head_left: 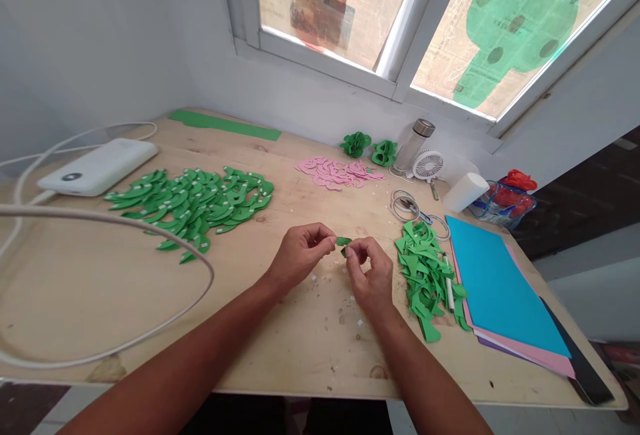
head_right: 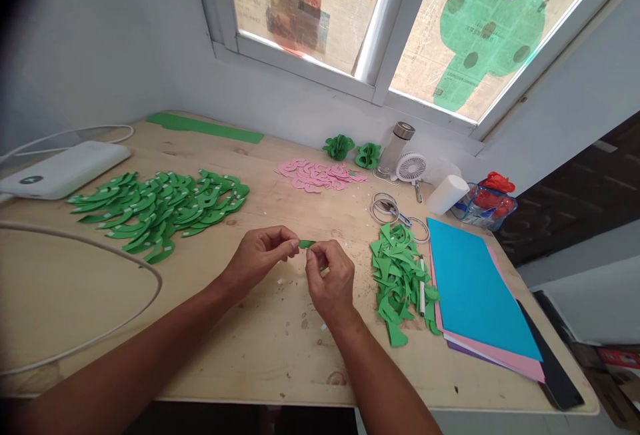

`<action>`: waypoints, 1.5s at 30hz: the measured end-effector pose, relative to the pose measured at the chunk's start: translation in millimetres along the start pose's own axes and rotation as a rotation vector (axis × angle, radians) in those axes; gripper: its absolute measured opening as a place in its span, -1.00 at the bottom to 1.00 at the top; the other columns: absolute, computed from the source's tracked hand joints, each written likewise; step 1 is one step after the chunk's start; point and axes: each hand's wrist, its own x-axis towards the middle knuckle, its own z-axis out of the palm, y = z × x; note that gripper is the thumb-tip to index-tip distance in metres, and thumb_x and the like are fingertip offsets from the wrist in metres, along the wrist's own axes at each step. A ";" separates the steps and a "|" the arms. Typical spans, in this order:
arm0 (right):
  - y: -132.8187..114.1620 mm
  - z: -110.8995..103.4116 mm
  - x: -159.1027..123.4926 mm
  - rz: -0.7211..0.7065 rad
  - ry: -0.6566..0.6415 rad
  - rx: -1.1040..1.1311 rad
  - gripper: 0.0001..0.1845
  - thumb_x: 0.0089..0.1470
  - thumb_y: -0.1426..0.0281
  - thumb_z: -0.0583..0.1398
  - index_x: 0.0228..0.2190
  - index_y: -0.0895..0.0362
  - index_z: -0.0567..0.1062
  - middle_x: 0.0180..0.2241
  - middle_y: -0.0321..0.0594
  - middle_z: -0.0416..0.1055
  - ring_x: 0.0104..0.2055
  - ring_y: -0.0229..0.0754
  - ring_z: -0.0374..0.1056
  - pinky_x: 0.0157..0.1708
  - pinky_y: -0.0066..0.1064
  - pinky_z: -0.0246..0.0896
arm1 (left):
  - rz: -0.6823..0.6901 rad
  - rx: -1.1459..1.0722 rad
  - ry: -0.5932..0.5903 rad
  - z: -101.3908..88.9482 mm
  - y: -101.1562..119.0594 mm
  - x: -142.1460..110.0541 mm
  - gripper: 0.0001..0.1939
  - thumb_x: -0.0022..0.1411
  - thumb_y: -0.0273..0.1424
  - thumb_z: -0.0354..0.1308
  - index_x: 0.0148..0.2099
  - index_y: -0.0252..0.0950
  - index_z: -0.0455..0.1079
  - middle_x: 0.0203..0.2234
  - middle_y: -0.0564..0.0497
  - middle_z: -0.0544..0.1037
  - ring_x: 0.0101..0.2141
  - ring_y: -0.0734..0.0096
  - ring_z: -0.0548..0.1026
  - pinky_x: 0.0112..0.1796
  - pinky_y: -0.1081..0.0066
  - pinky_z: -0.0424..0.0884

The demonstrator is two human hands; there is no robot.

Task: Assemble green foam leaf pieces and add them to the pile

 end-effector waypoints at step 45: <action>4.8 2.4 6.5 0.615 -0.111 0.836 -0.80 -0.17 0.26 0.26 -0.53 0.15 0.47 -0.54 -0.29 0.39 -0.52 -0.31 0.24 -0.48 -0.47 0.16 | -0.123 -0.415 -0.265 -4.1 -3.0 3.5 -0.71 0.05 -0.17 0.16 -0.41 -0.34 0.37 -0.56 0.00 0.43 -0.51 0.46 0.35 -0.43 0.41 0.30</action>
